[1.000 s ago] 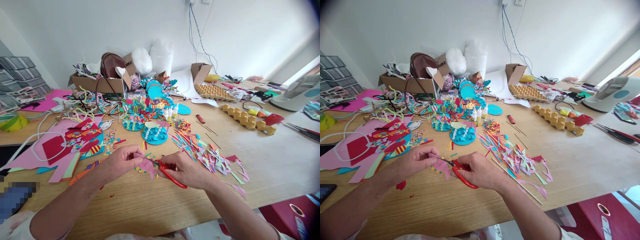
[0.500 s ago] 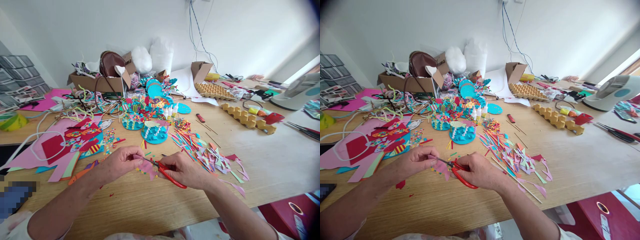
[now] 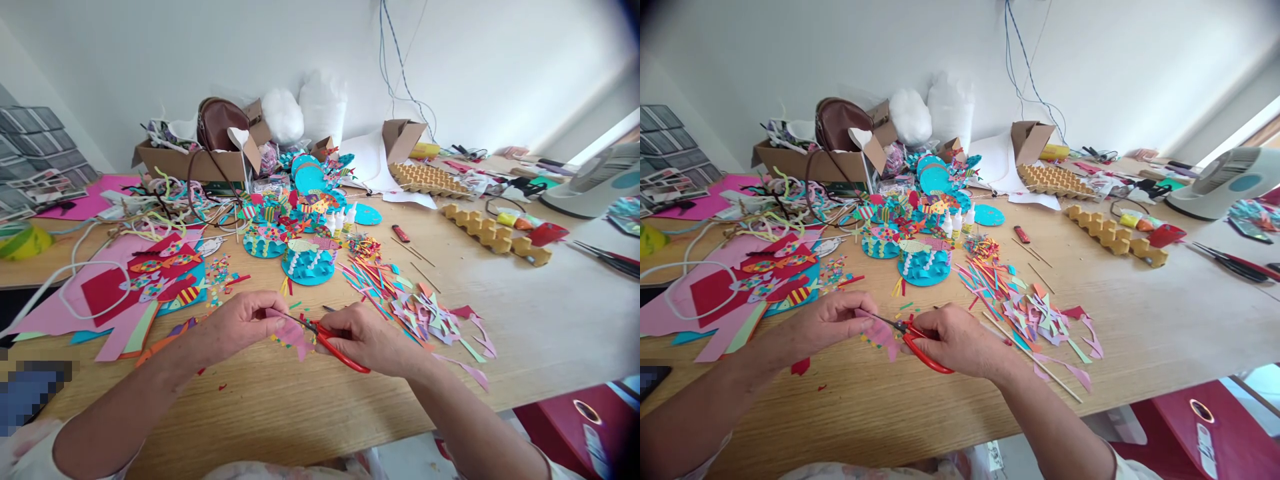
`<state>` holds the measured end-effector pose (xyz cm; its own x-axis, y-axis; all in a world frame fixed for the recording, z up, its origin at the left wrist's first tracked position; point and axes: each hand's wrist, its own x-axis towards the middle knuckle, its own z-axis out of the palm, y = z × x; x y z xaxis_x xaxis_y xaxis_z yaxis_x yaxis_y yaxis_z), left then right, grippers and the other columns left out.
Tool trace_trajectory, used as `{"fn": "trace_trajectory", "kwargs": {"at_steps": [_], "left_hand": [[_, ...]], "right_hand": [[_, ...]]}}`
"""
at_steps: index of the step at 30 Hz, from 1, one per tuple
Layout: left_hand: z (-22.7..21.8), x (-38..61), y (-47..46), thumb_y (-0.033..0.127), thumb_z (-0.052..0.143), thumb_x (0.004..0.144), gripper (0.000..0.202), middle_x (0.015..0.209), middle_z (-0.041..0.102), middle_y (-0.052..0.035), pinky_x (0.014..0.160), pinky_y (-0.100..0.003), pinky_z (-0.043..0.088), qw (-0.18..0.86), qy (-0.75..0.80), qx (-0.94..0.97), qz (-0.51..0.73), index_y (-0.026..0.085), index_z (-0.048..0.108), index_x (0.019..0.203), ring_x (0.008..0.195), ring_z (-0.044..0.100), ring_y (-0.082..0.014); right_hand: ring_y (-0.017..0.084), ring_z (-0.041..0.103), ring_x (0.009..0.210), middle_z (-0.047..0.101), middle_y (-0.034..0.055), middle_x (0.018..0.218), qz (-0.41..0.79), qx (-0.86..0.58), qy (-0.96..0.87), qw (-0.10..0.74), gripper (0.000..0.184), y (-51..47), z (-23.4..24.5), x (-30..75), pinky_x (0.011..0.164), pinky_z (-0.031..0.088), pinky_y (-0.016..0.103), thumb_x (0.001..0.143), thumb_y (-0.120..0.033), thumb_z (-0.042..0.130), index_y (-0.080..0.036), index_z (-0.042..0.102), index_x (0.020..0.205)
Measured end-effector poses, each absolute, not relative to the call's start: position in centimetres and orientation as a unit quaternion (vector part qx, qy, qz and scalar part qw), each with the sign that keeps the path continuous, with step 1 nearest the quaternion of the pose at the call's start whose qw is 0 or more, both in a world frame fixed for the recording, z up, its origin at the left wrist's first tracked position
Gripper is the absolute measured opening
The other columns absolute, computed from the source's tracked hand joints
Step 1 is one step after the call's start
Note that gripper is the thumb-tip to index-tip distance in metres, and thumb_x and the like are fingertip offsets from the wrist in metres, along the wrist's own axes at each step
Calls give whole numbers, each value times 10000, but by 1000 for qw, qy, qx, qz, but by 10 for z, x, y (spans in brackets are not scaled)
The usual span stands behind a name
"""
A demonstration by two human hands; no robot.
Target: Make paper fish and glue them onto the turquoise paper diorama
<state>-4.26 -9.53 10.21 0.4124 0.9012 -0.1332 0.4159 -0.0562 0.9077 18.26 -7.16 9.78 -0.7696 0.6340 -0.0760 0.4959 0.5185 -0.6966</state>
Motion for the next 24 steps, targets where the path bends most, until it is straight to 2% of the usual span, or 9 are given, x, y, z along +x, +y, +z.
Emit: {"fn": "trace_trajectory", "kwargs": {"at_steps": [5,7,11,16,20,24], "left_hand": [[101,-43,-94,277,536,726,125,603,524,38,521,-192,344,501,487,662,271,173,585,679,561,449,-97],[101,-43,-93,286,538,710,129,623,543,27,541,-204,361,504,496,645,290,171,585,674,585,474,-110],[99,-42,-95,320,557,694,153,635,533,21,562,-212,370,489,525,591,369,171,582,666,604,476,-117],[87,-39,-96,303,588,690,141,690,541,23,614,-212,394,493,532,518,452,172,589,742,654,487,-117],[83,-35,-97,281,586,700,115,681,535,34,635,-211,388,486,522,527,462,172,592,736,660,477,-112],[82,-33,-98,258,564,714,112,701,553,24,661,-227,393,454,532,558,447,168,608,762,691,492,-126]], "right_hand": [[65,324,493,378,-56,519,391,-331,-851,117,372,-69,97,183,459,235,207,828,-426,513,-153,490,578],[73,342,516,414,-47,551,426,-341,-825,146,330,-68,96,185,476,261,209,824,-419,517,-153,526,630],[115,458,616,525,-4,710,551,-356,-705,269,314,-68,85,184,529,346,228,752,-468,581,-174,557,860],[139,518,719,553,10,847,621,-378,-557,402,374,-78,64,163,628,419,259,608,-395,725,-208,518,857],[122,499,669,541,-15,801,635,-385,-475,473,403,-86,58,141,599,414,244,576,-333,749,-222,487,862],[114,482,620,517,-32,732,621,-386,-465,499,366,-86,61,129,565,393,237,602,-328,727,-220,472,841]]}}
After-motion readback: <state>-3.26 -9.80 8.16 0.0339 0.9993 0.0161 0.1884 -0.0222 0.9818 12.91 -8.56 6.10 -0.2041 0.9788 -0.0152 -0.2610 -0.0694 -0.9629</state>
